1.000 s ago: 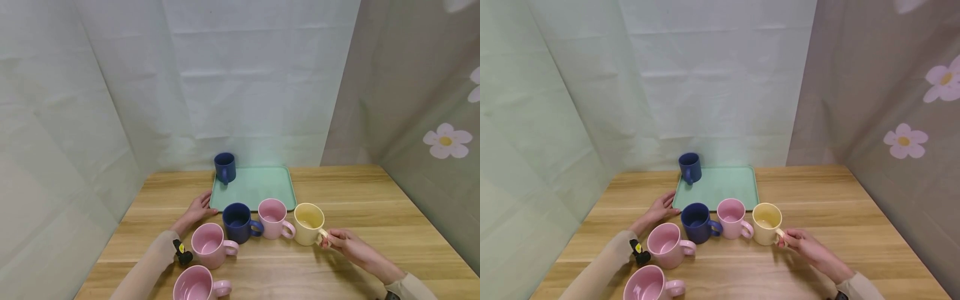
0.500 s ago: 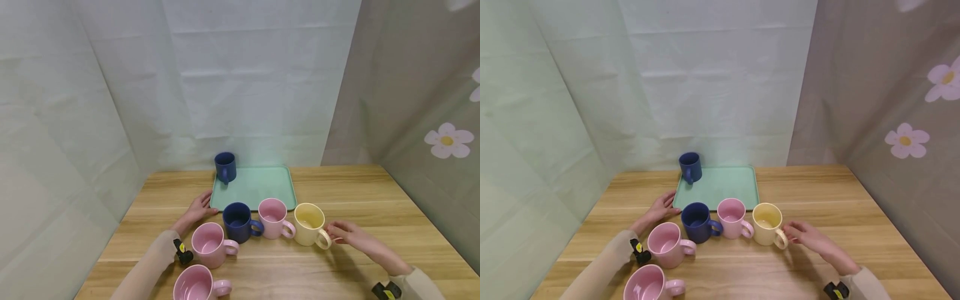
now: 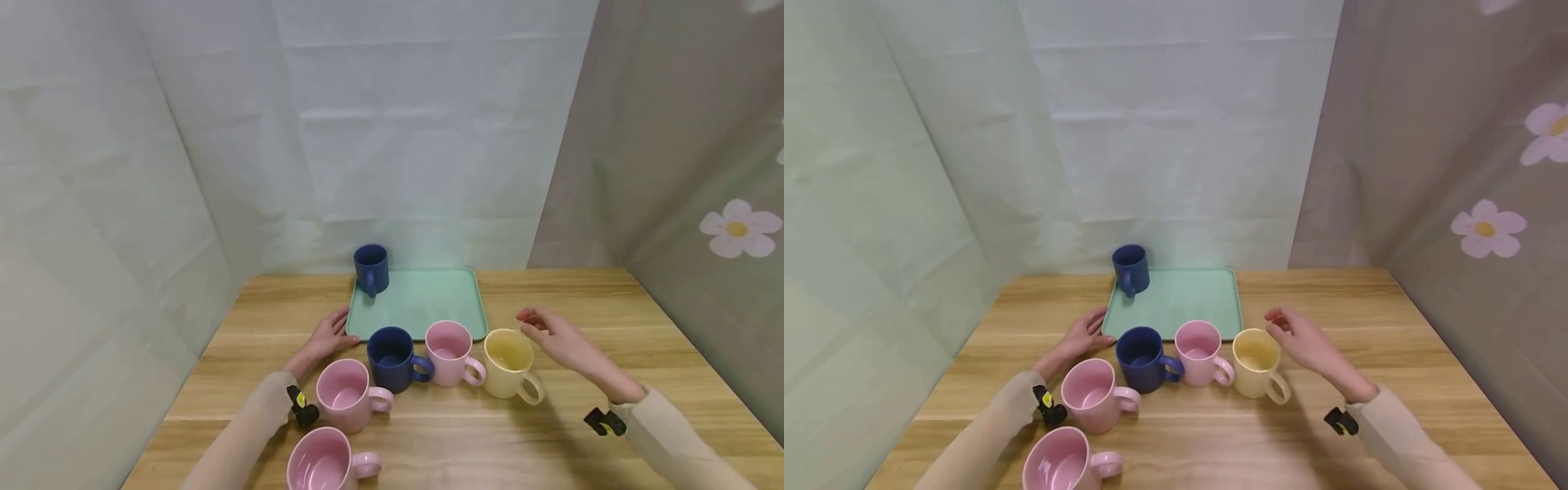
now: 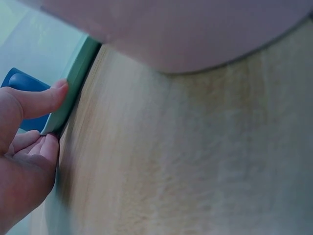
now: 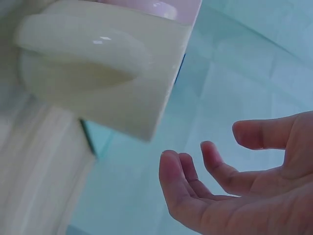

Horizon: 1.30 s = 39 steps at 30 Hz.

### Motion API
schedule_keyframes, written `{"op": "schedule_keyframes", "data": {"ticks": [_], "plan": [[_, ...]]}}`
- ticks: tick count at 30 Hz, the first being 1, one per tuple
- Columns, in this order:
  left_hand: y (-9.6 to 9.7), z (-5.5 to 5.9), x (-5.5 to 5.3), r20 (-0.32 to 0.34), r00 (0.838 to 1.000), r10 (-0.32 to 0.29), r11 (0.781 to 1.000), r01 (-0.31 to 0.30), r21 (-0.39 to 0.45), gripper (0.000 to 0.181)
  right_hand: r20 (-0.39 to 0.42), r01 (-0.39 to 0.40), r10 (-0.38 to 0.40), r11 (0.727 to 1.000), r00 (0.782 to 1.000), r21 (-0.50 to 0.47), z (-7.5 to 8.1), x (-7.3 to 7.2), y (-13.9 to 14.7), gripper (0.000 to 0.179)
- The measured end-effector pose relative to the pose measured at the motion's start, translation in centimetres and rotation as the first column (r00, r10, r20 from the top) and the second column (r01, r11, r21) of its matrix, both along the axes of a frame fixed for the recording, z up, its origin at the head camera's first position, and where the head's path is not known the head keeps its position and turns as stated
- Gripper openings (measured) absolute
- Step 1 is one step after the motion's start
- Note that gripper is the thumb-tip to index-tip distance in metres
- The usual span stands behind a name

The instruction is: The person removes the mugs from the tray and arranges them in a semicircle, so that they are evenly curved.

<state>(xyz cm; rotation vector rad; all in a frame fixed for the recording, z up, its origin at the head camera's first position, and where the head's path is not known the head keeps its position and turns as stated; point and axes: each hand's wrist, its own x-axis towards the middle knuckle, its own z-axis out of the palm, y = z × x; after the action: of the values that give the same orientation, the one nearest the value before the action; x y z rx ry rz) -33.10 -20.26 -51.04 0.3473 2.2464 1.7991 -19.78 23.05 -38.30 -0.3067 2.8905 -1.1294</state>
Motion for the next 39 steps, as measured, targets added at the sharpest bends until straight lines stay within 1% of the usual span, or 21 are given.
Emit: {"op": "schedule_keyframes", "data": {"ticks": [2, 5, 7, 9, 12, 15, 17, 20, 23, 29, 30, 32, 34, 37, 38, 39], "plan": [[0.1, 0.0, -0.1, 0.001, 1.000, 0.003, 1.000, -0.003, 0.001, 0.084, 0.004, -0.019, 0.019, 1.000, 1.000, 0.023, 0.5, -0.8, -0.7, 0.033], [0.2, -0.1, -0.1, 0.002, 1.000, -0.004, 1.000, 0.004, 0.002, 0.084, 0.022, -0.051, 0.050, 0.998, 0.998, 0.024, 1.1, -2.1, -1.8, 0.033], [0.3, -0.2, -0.1, 0.003, 1.000, -0.005, 1.000, 0.005, 0.004, 0.084, 0.038, -0.086, 0.086, 0.996, 0.996, 0.000, 1.4, -3.1, -2.5, 0.033], [0.3, -0.2, -0.1, 0.003, 1.000, 0.004, 1.000, -0.004, -0.002, 0.084, 0.071, -0.120, 0.124, 0.992, 0.990, -0.048, 1.8, -4.1, -3.3, 0.034], [0.4, -0.2, -0.1, -0.002, 1.000, 0.020, 1.000, -0.020, -0.022, 0.083, 0.125, -0.170, 0.186, 0.977, 0.974, -0.130, 2.4, -5.9, -4.7, 0.034], [0.5, -0.2, -0.2, -0.003, 1.000, 0.024, 0.999, -0.024, -0.028, 0.083, 0.204, -0.187, 0.227, 0.962, 0.952, -0.200, 3.0, -7.6, -6.1, 0.034], [0.6, -0.2, -0.2, -0.003, 1.000, 0.018, 0.999, -0.018, -0.026, 0.083, 0.257, -0.186, 0.251, 0.950, 0.933, -0.252, 3.5, -8.7, -7.2, 0.035], [0.6, -0.1, 0.0, -0.001, 1.000, 0.020, 0.999, -0.020, -0.029, 0.083, 0.332, -0.150, 0.261, 0.934, 0.907, -0.325, 3.9, -10.1, -8.8, 0.036], [0.6, -0.1, 0.1, 0.000, 1.000, 0.016, 1.000, -0.016, -0.025, 0.083, 0.379, -0.123, 0.263, 0.927, 0.887, -0.355, 4.0, -11.4, -10.3, 0.038], [0.6, -0.1, 0.4, -0.008, 0.999, 0.032, 0.999, -0.032, -0.019, 0.082, 0.428, -0.105, 0.277, 0.918, 0.860, -0.382, 3.2, -14.2, -12.9, 0.039], [0.6, -0.1, 0.4, -0.009, 0.999, 0.034, 0.999, -0.034, -0.023, 0.082, 0.437, -0.097, 0.274, 0.918, 0.857, -0.385, 3.0, -14.6, -13.4, 0.039], [0.6, -0.2, 0.5, -0.010, 0.999, 0.032, 0.999, -0.032, -0.026, 0.083, 0.468, -0.070, 0.270, 0.914, 0.842, -0.401, 2.6, -15.4, -14.4, 0.039], [0.7, -0.3, 0.6, -0.004, 1.000, 0.030, 0.999, -0.030, -0.017, 0.083, 0.509, -0.035, 0.275, 0.901, 0.816, -0.432, 2.3, -16.1, -15.4, 0.041], [0.8, -0.4, 0.8, -0.003, 0.999, 0.036, 0.999, -0.036, 0.004, 0.084, 0.567, 0.038, 0.289, 0.868, 0.771, -0.495, 1.8, -17.1, -17.2, 0.045], [0.8, -0.4, 0.9, -0.001, 0.999, 0.037, 0.999, -0.037, 0.018, 0.083, 0.584, 0.069, 0.284, 0.859, 0.761, -0.507, 1.7, -17.4, -17.8, 0.047], [0.8, -0.5, 0.9, 0.000, 0.999, 0.037, 0.999, -0.037, 0.028, 0.084, 0.596, 0.097, 0.276, 0.851, 0.755, -0.517, 1.5, -17.7, -18.4, 0.048]]}}
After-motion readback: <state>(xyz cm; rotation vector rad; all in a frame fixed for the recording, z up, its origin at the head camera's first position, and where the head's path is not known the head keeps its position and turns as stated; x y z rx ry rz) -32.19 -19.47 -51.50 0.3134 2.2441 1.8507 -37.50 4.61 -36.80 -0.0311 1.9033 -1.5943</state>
